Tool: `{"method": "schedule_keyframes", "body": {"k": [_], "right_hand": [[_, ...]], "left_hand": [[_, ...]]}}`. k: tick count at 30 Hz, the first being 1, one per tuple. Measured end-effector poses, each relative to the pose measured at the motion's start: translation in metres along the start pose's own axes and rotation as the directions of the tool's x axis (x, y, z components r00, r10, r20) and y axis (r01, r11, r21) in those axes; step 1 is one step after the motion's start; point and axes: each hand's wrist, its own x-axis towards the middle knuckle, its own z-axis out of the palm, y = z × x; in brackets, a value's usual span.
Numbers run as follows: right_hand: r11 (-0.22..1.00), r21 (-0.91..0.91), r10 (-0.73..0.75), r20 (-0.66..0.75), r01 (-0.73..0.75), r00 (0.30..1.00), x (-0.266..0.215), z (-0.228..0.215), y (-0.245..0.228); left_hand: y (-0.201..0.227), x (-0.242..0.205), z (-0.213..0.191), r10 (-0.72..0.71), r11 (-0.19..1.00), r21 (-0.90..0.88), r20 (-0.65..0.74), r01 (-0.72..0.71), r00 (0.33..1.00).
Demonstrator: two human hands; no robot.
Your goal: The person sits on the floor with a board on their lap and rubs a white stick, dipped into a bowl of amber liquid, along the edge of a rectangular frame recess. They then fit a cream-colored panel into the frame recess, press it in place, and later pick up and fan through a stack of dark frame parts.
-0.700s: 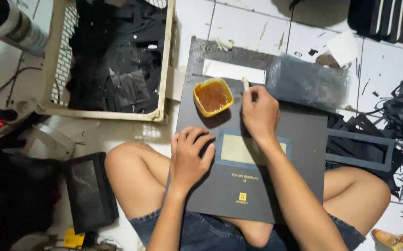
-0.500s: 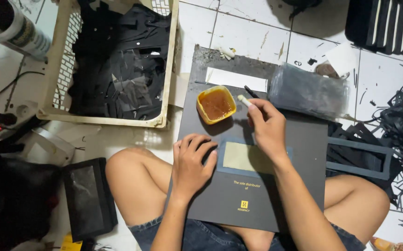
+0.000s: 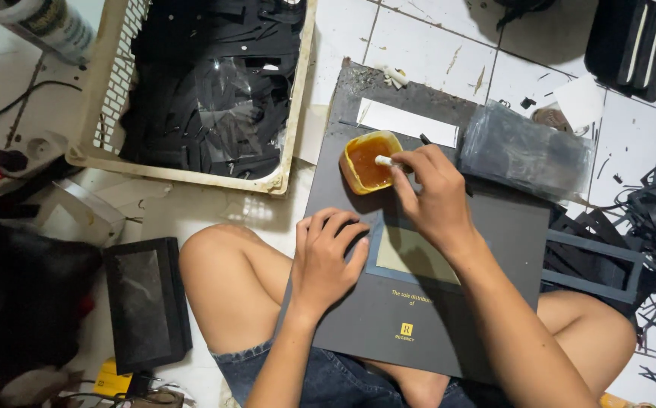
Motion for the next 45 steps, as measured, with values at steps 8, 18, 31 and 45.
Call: {"method": "schedule_keyframes", "body": {"k": [8, 18, 31, 45], "right_hand": [[0.936, 0.123, 0.321, 0.092, -0.331, 0.943, 0.005, -0.016, -0.007], [0.701, 0.485, 0.578, 0.045, -0.524, 0.815, -0.016, -0.042, -0.018], [0.749, 0.269, 0.595, 0.129, -0.605, 0.794, -0.06, -0.054, -0.006], [0.393, 0.685, 0.883, -0.095, -0.613, 0.46, -0.146, -0.091, 0.016]], "left_hand": [[0.0, 0.001, -0.001, 0.003, 1.0, 0.002, -0.006, -0.003, 1.0], [-0.002, 0.0, 0.0, 0.01, 1.0, 0.017, 0.007, -0.01, 1.0], [0.001, -0.001, -0.003, 0.001, 1.0, 0.026, 0.032, -0.002, 0.999], [0.003, -0.003, -0.001, 0.039, 0.977, 0.201, 0.155, -0.07, 0.987]]}}
